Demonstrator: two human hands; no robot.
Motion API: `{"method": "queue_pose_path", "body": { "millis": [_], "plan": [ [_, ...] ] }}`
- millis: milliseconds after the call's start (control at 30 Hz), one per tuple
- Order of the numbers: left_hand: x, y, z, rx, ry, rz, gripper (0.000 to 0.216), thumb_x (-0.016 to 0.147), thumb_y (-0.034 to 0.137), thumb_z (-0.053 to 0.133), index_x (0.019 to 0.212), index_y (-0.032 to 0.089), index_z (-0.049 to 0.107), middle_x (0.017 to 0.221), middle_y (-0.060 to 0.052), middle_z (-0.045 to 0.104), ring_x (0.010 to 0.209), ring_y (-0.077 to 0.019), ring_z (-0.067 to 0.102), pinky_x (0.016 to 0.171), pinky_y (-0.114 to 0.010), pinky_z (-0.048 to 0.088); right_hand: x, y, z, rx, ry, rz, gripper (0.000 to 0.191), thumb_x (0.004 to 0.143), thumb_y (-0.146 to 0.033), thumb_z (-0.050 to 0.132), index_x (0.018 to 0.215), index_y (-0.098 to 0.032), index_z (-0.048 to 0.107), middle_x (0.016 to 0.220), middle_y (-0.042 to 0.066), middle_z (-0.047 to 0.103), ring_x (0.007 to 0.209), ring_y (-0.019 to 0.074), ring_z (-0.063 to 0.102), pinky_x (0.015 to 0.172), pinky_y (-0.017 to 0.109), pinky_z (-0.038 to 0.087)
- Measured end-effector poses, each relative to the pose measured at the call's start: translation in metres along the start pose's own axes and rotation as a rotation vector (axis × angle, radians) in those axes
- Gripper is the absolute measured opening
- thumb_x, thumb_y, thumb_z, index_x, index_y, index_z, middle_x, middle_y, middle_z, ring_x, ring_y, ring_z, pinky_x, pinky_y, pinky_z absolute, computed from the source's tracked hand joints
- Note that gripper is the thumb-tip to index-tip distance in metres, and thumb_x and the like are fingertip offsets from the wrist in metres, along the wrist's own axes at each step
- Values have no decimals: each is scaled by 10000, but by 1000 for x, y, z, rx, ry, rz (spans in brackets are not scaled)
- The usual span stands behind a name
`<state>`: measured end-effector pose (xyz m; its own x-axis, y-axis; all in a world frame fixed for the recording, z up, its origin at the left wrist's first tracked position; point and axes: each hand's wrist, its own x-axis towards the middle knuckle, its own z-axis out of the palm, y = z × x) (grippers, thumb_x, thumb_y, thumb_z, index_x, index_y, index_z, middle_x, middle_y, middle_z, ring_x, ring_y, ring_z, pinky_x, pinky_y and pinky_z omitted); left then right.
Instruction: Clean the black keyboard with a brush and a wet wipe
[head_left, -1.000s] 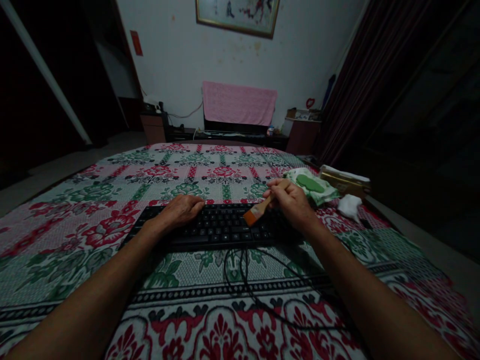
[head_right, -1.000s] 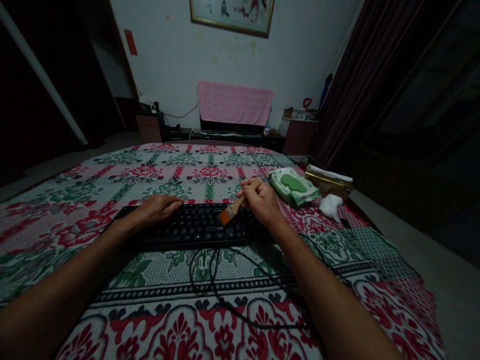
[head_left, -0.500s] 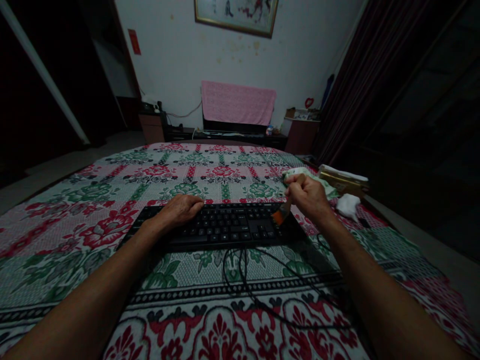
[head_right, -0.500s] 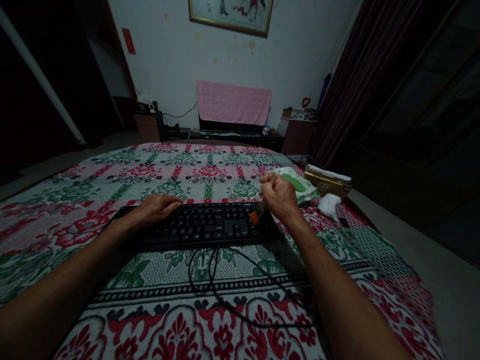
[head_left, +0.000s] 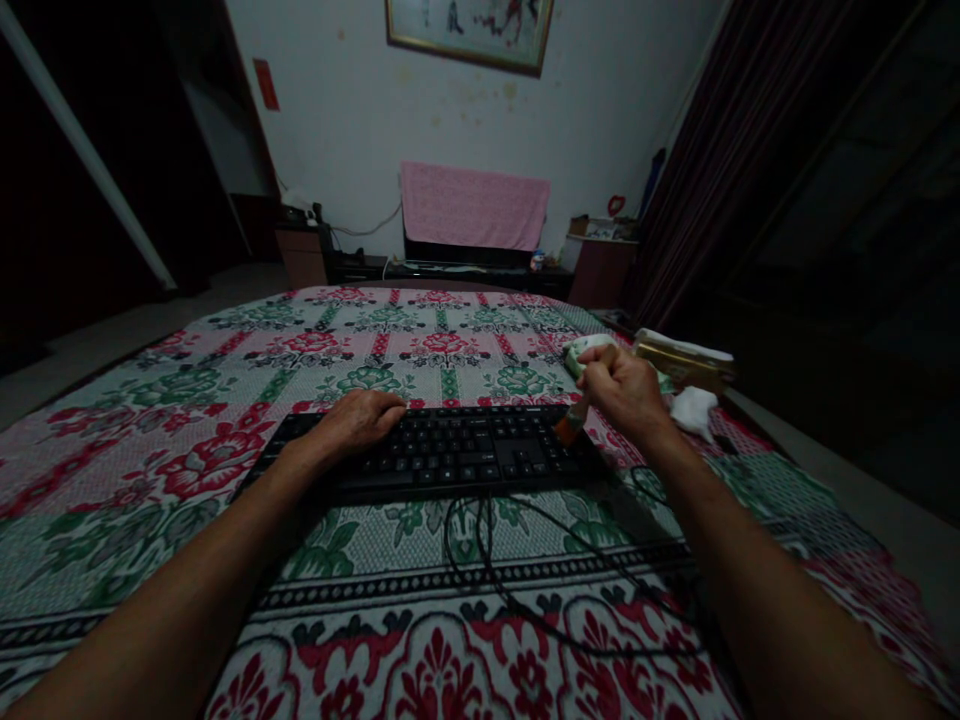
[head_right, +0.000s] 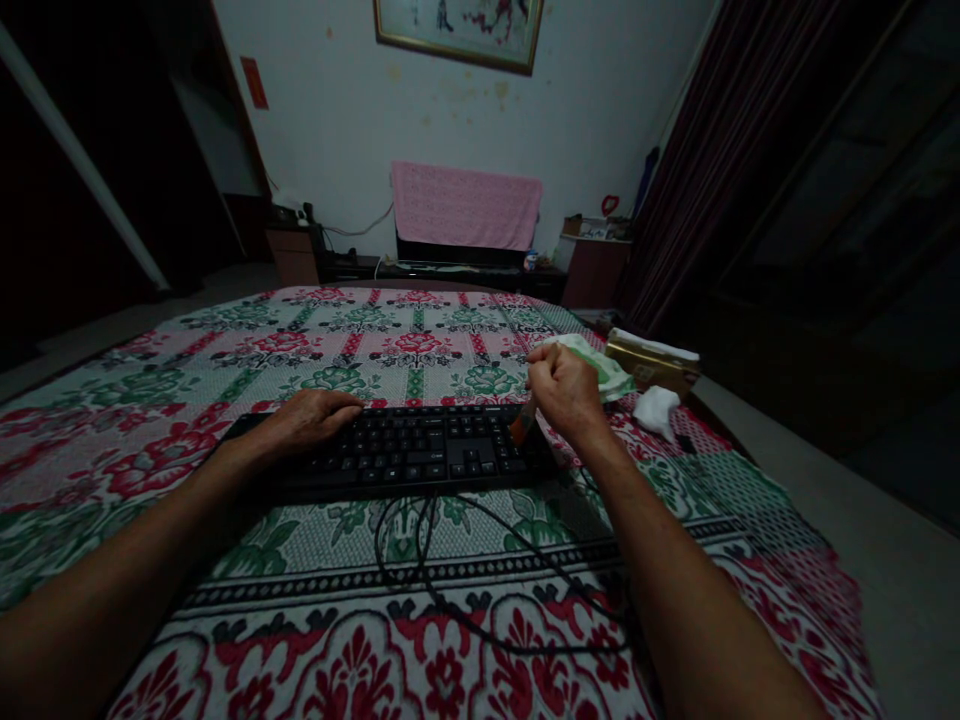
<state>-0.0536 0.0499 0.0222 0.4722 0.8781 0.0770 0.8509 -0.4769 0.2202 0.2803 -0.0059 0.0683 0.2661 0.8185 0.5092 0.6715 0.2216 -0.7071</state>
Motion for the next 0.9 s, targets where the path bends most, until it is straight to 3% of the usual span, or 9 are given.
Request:
{"method": "queue_pose_path", "body": {
  "millis": [300, 500, 700, 900],
  "plan": [
    [-1, -1, 1, 2, 8, 18, 443, 877, 392, 317, 1019, 210, 695, 1002, -61, 716, 934, -235, 643, 808, -292, 439, 10, 19, -16, -178, 114, 56, 180, 670, -246, 460, 741, -171, 608, 614, 25, 600, 542, 163, 536, 502, 274, 404],
    [-2, 1, -1, 20, -8, -12, 448, 872, 397, 312, 1066, 226, 678, 1046, -41, 710, 965, -215, 640, 809, -269, 441, 8, 14, -15, -120, 136, -10, 135, 678, -220, 474, 726, -180, 593, 632, 23, 599, 561, 155, 543, 512, 266, 423],
    [-3, 4, -2, 37, -11, -28, 475, 869, 403, 296, 1077, 211, 678, 1065, -64, 705, 990, -245, 636, 845, -310, 446, -6, -5, 0, 223, -43, 33, 177, 734, -269, 472, 855, -178, 565, 654, -1, 608, 523, 121, 544, 490, 238, 447],
    [-3, 4, -2, 35, -9, -28, 487, 869, 400, 290, 1101, 195, 667, 1090, -74, 696, 1015, -247, 631, 871, -313, 444, -18, -12, 20, 301, -196, 25, 177, 758, -297, 483, 876, -178, 539, 673, -6, 624, 511, 110, 543, 483, 228, 446]
  ]
}}
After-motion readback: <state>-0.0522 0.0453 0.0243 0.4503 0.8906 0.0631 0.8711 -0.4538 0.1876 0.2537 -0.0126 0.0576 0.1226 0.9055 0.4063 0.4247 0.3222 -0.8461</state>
